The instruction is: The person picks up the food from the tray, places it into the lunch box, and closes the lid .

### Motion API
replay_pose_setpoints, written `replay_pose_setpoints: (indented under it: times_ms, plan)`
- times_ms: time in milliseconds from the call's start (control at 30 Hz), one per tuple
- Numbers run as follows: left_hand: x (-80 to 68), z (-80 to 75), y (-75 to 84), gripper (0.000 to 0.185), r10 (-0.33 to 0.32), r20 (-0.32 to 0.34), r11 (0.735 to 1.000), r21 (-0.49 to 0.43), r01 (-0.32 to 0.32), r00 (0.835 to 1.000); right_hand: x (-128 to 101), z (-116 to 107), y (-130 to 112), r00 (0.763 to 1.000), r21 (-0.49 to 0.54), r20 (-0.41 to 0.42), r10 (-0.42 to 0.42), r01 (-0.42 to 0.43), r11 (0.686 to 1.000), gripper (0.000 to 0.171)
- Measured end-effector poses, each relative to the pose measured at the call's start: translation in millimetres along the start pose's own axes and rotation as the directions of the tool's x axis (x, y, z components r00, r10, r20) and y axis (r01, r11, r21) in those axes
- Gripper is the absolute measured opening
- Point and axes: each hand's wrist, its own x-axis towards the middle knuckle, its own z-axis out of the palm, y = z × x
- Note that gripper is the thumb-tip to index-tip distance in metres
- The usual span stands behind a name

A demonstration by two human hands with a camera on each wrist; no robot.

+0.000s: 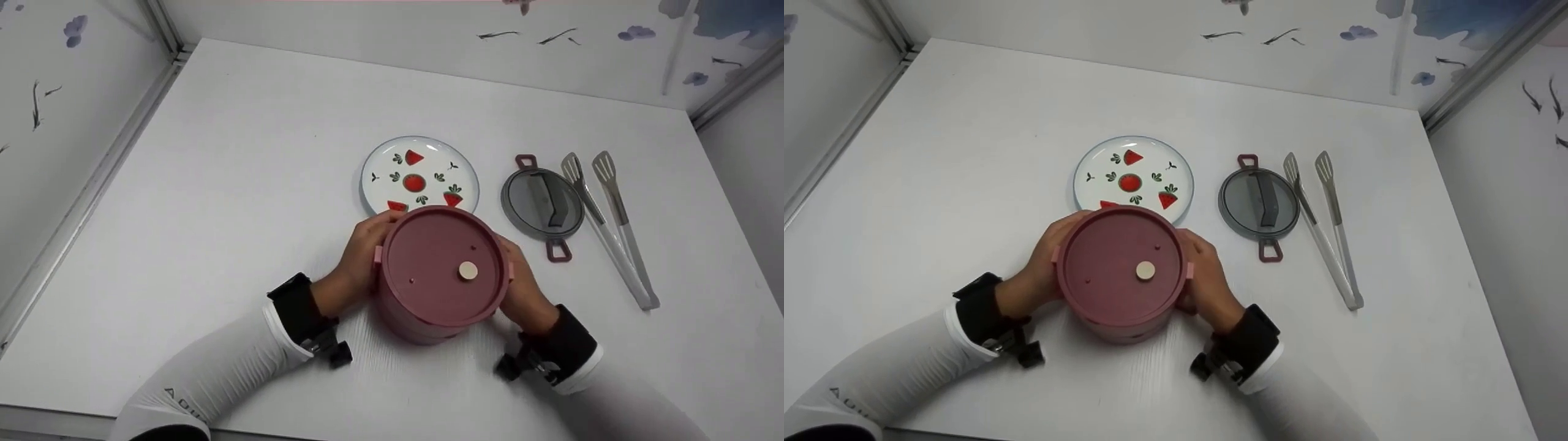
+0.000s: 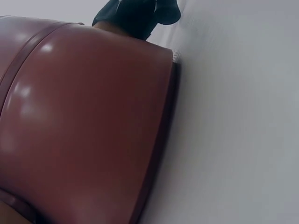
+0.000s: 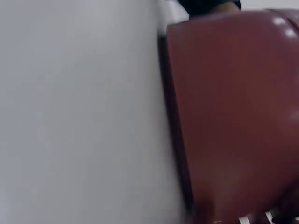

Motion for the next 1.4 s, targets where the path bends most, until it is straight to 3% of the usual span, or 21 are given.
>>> replay_pose_setpoints:
  times_ms: [33, 67, 100, 133, 200, 267, 300, 400, 467, 600, 833, 967, 1100, 1200, 1400]
  plan:
    - [0.6, 0.4, -0.1, 0.037, -0.006, -0.002, 1.0, -0.013, 0.006, 1.0, 3, -6, -5, 0.999, -0.122, -0.047, 0.014, -0.02, 0.992, 0.033]
    - [1.0, 0.8, 0.1, 0.037, -0.008, -0.004, 1.0, -0.023, 0.008, 1.0, 6, -14, -11, 0.996, -0.259, -0.091, 0.005, -0.028, 0.965, 0.032]
    - [1.6, 1.1, 0.1, 0.036, -0.006, -0.005, 1.0, -0.024, 0.006, 1.0, 10, -23, -17, 0.991, -0.404, -0.132, -0.018, -0.037, 0.914, 0.031]
    - [2.1, 1.3, 0.2, 0.036, -0.001, -0.005, 1.0, -0.021, 0.001, 1.0, 14, -33, -22, 0.986, -0.539, -0.157, -0.061, -0.034, 0.842, 0.03]
    - [2.0, 1.5, 0.8, 0.036, 0.001, -0.004, 1.0, -0.025, -0.001, 1.0, 23, -54, -34, 0.972, -0.754, -0.176, -0.155, -0.032, 0.656, 0.032]
    - [1.0, 1.5, 0.9, 0.036, -0.001, -0.009, 1.0, -0.03, 0.001, 1.0, 33, -74, -43, 0.96, -0.867, -0.186, -0.211, -0.06, 0.494, 0.037]
    - [0.4, 1.3, 0.6, 0.036, -0.001, -0.013, 1.0, -0.027, 0.001, 1.0, 38, -83, -47, 0.959, -0.897, -0.196, -0.205, -0.09, 0.433, 0.041]
    - [-0.7, 2.0, -0.2, 0.035, -0.005, -0.021, 0.999, -0.032, 0.005, 1.0, 49, -104, -55, 0.964, -0.933, -0.235, -0.122, -0.189, 0.305, 0.053]
    - [-0.4, 1.1, 0.2, 0.035, -0.01, -0.028, 0.999, -0.038, 0.009, 1.0, 56, -112, -56, 0.967, -0.94, -0.25, -0.05, -0.23, 0.252, 0.058]
    - [1.7, 1.2, 2.2, 0.034, -0.018, -0.032, 0.997, -0.074, 0.015, 0.999, 65, -121, -53, 0.973, -0.952, -0.231, 0.022, -0.231, 0.201, 0.059]
    - [1.6, 1.4, -0.7, 0.032, -0.029, -0.034, 0.997, -0.073, 0.026, 0.999, 67, -124, -42, 0.977, -0.961, -0.214, 0.003, -0.211, 0.178, 0.051]
    - [0.7, 2.8, -0.4, 0.032, -0.033, -0.033, 0.996, -0.083, 0.03, 0.999, 67, -124, -41, 0.98, -0.965, -0.197, -0.025, -0.189, 0.182, 0.047]
    - [1.2, 3.8, -0.1, 0.031, -0.027, -0.036, 0.996, -0.09, 0.024, 0.999, 63, -121, -46, 0.974, -0.967, -0.173, -0.145, -0.14, 0.211, 0.04]
    - [1.3, 3.3, -0.6, 0.032, -0.027, -0.039, 0.996, -0.084, 0.024, 0.999, 59, -111, -53, 0.945, -0.969, -0.158, -0.286, -0.092, 0.23, 0.035]
    - [0.5, 2.5, -2.4, 0.032, -0.039, -0.035, 0.996, -0.083, 0.036, 0.999, 45, -79, -71, 0.847, -0.954, -0.084, -0.525, 0.083, 0.287, 0.037]
